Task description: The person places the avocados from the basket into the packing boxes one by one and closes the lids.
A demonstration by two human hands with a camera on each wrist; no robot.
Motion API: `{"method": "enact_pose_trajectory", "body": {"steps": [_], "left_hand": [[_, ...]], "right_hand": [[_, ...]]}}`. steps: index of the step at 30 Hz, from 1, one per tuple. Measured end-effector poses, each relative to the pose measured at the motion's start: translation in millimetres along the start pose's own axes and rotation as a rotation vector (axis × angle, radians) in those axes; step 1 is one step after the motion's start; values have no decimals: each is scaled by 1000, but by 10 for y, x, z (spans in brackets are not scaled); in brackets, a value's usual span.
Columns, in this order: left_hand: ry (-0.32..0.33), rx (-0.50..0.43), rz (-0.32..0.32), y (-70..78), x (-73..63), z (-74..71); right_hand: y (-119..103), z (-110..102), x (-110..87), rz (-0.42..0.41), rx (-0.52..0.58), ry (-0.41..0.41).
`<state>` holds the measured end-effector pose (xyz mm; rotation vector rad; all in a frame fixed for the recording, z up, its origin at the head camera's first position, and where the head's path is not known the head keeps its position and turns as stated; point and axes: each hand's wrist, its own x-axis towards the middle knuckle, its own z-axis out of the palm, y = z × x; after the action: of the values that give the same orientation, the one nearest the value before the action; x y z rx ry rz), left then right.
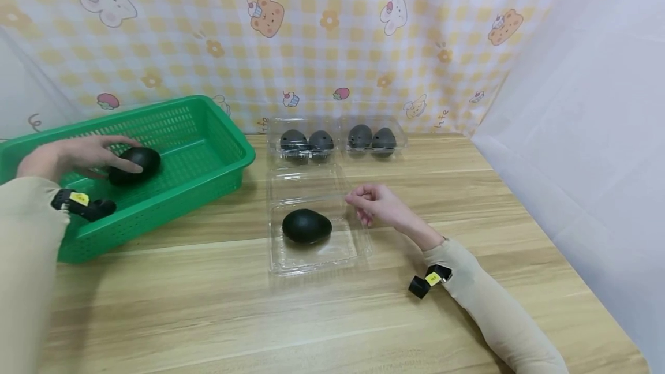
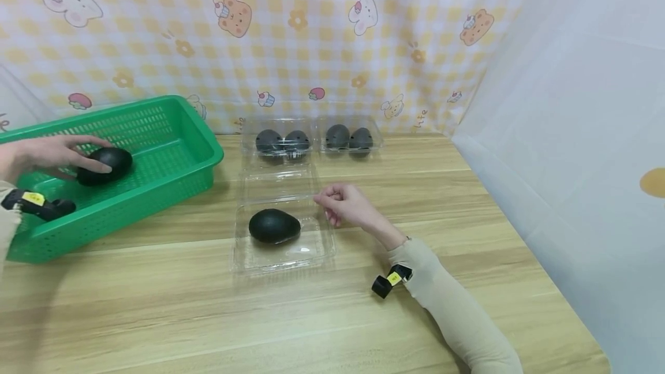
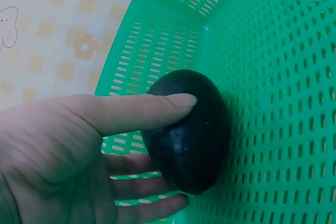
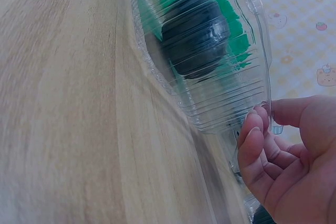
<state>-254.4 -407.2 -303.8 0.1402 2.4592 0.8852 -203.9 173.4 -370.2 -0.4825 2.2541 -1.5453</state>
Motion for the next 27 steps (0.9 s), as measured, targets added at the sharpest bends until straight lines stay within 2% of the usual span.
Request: {"method": "enact_pose_trajectory", "body": {"steps": [5, 8, 20, 27], "left_hand": [[-97, -20, -71, -7, 18, -15], [-116, -16, -92, 10, 18, -21], [-7, 67, -51, 38, -4, 27], [78, 96, 10, 49, -21, 41]], "right_hand": [[-2, -3, 3, 3, 1, -2], [-10, -9, 6, 3, -4, 0], [-11, -10, 10, 17, 4, 6], [-11, -4, 14, 13, 12, 1]]}}
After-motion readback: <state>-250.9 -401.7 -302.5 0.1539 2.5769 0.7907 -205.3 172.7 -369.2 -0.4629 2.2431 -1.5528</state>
